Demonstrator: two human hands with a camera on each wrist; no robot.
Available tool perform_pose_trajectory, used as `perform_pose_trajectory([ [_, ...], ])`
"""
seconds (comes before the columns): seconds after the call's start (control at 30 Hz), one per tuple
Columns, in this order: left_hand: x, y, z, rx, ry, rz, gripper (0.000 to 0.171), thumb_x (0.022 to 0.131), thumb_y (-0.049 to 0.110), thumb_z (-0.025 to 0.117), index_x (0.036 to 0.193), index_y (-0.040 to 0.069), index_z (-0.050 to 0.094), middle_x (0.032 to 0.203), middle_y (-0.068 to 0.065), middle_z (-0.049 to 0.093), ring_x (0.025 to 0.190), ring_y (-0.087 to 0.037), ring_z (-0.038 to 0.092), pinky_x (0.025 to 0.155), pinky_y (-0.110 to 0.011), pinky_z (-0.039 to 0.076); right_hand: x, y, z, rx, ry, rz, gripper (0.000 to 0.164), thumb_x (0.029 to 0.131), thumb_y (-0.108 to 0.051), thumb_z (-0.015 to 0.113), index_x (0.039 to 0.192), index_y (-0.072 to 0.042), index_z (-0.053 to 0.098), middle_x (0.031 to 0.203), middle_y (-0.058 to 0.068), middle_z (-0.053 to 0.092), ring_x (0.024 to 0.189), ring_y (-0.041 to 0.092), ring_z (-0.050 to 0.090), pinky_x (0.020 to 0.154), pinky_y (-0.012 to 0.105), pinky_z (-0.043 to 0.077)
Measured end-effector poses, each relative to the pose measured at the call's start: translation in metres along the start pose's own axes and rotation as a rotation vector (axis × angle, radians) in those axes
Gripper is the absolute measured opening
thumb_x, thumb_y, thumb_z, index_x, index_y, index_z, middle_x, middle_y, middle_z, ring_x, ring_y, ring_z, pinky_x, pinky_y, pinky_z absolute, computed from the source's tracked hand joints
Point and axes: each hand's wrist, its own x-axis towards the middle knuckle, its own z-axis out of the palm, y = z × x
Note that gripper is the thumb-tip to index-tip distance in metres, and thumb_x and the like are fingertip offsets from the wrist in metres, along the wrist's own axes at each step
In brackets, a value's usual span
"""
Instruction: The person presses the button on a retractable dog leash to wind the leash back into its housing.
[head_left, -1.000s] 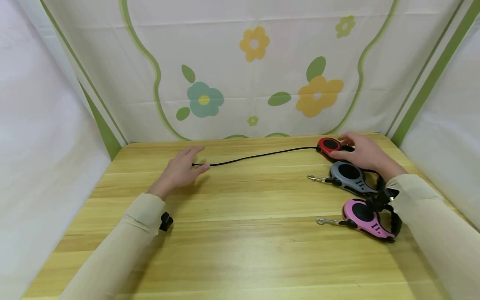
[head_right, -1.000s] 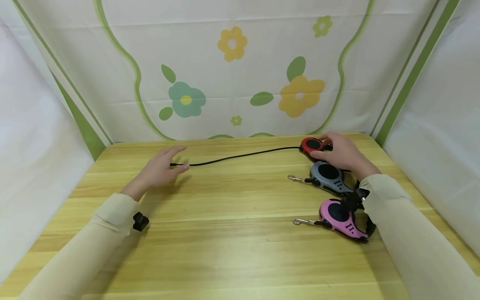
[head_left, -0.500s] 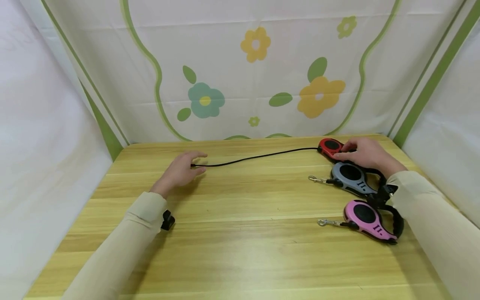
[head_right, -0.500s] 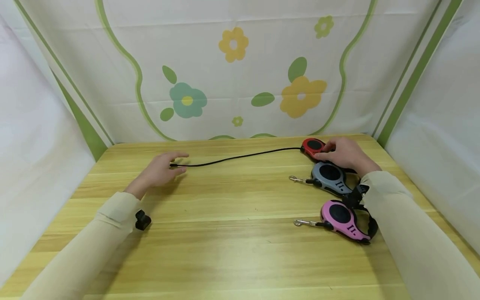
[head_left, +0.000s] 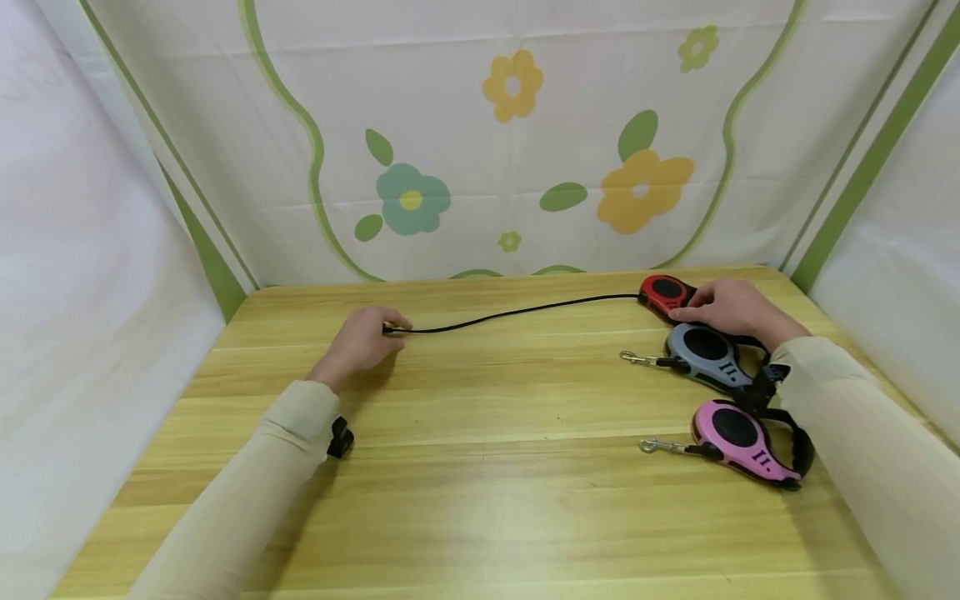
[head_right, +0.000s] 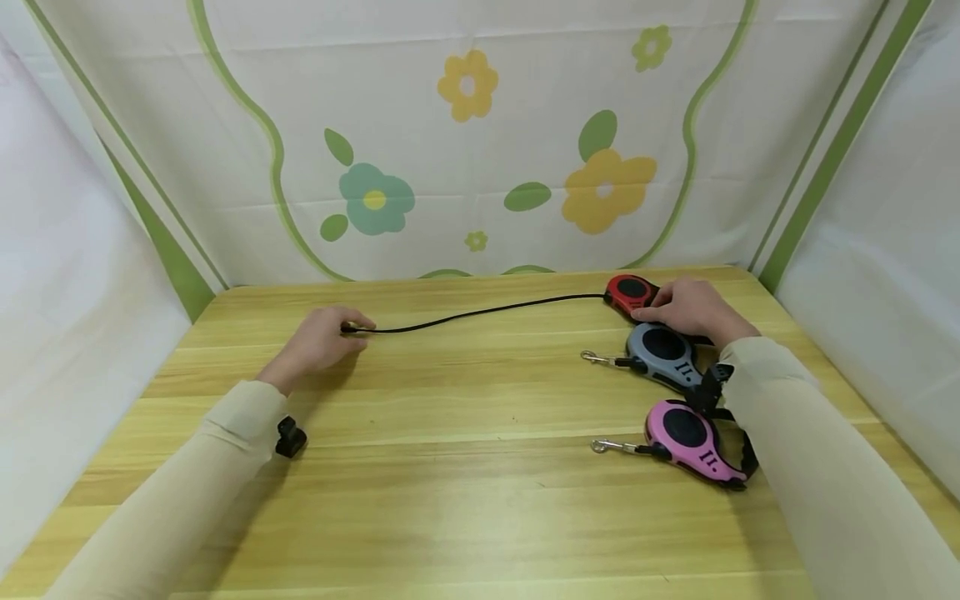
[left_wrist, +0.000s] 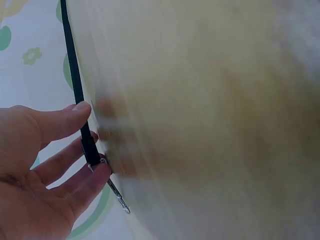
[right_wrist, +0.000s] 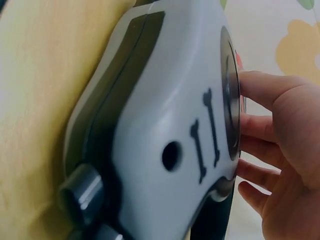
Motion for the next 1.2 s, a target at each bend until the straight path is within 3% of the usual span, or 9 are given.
perform_pose_trajectory([
  [0.2, 0.002, 0.000, -0.002, 0.009, 0.018, -0.031, 0.026, 0.101, 0.004, 0.069, 0.125, 0.007, 0.078, 0.139, -0.021, 0.070, 0.134, -0.044, 0.061, 0.112, -0.058, 0.050, 0.000, -0.003, -0.003, -0.010, -0.028, -0.002, 0.062, 0.097, -0.061, 0.070, 0.115, -0.002, 0.079, 0.105, 0.019, 0.077, 0.087, 0.030, 0.063, 0.070, 0.036, 0.047],
  [0.37, 0.004, -0.001, -0.003, 0.014, 0.035, -0.040, 0.022, 0.100, 0.003, 0.069, 0.120, 0.006, 0.079, 0.126, -0.019, 0.075, 0.125, -0.041, 0.065, 0.106, -0.055, 0.054, 0.002, -0.003, -0.005, -0.027, -0.032, -0.004, 0.065, 0.097, -0.061, 0.070, 0.119, 0.000, 0.078, 0.115, 0.025, 0.076, 0.092, 0.033, 0.065, 0.075, 0.042, 0.051],
  [0.43, 0.005, -0.002, -0.003, 0.018, 0.041, -0.039, 0.022, 0.099, 0.002, 0.069, 0.118, 0.005, 0.080, 0.123, -0.019, 0.077, 0.122, -0.040, 0.067, 0.104, -0.054, 0.055, 0.003, -0.003, -0.004, -0.031, -0.029, -0.002, 0.066, 0.096, -0.062, 0.070, 0.116, 0.000, 0.079, 0.109, 0.023, 0.077, 0.090, 0.032, 0.065, 0.074, 0.041, 0.050],
  [0.5, 0.005, -0.002, -0.003, 0.017, 0.047, -0.040, 0.021, 0.099, 0.002, 0.070, 0.116, 0.005, 0.081, 0.121, -0.018, 0.078, 0.121, -0.039, 0.068, 0.103, -0.053, 0.055, 0.004, -0.003, -0.003, -0.033, -0.028, 0.008, 0.064, 0.095, -0.065, 0.070, 0.101, -0.001, 0.081, 0.086, 0.016, 0.075, 0.078, 0.028, 0.063, 0.068, 0.038, 0.048],
  [0.57, 0.006, -0.002, -0.003, 0.016, 0.054, -0.041, 0.020, 0.099, 0.002, 0.070, 0.115, 0.005, 0.081, 0.120, -0.018, 0.078, 0.120, -0.039, 0.068, 0.103, -0.053, 0.056, 0.006, -0.003, -0.002, -0.032, -0.027, 0.016, 0.062, 0.094, -0.066, 0.071, 0.080, -0.005, 0.077, 0.064, 0.004, 0.063, 0.065, 0.023, 0.056, 0.063, 0.035, 0.042],
  [0.63, 0.006, -0.003, -0.003, 0.016, 0.057, -0.044, 0.019, 0.099, 0.003, 0.070, 0.115, 0.004, 0.081, 0.120, -0.018, 0.078, 0.120, -0.039, 0.068, 0.103, -0.052, 0.056, 0.007, -0.004, 0.000, -0.028, -0.028, 0.023, 0.062, 0.092, -0.067, 0.072, 0.065, -0.012, 0.066, 0.054, -0.005, 0.045, 0.056, 0.018, 0.046, 0.059, 0.033, 0.037],
  [0.7, 0.005, -0.003, -0.003, 0.016, 0.062, -0.049, 0.018, 0.100, 0.004, 0.071, 0.115, 0.004, 0.081, 0.119, -0.018, 0.078, 0.120, -0.039, 0.068, 0.104, -0.053, 0.055, 0.009, -0.006, 0.001, -0.025, -0.026, 0.022, 0.062, 0.092, -0.067, 0.073, 0.059, -0.016, 0.058, 0.052, -0.007, 0.035, 0.053, 0.016, 0.041, 0.058, 0.032, 0.035],
  [1.0, 0.002, -0.006, -0.003, 0.007, 0.095, -0.053, 0.016, 0.100, 0.008, 0.072, 0.112, 0.003, 0.082, 0.115, -0.019, 0.079, 0.115, -0.039, 0.069, 0.101, -0.053, 0.056, 0.010, -0.012, 0.001, -0.021, -0.011, 0.003, 0.056, 0.091, -0.057, 0.078, 0.060, -0.013, 0.067, 0.051, -0.008, 0.037, 0.053, 0.016, 0.044, 0.058, 0.032, 0.036],
  [1.2, 0.001, -0.006, -0.005, -0.011, 0.129, -0.049, 0.018, 0.101, 0.010, 0.071, 0.113, 0.002, 0.081, 0.116, -0.020, 0.078, 0.115, -0.040, 0.068, 0.100, -0.054, 0.056, 0.010, -0.010, 0.001, -0.045, -0.004, 0.001, 0.049, 0.094, -0.055, 0.075, 0.070, -0.012, 0.073, 0.056, -0.005, 0.048, 0.060, 0.019, 0.049, 0.059, 0.033, 0.036],
])
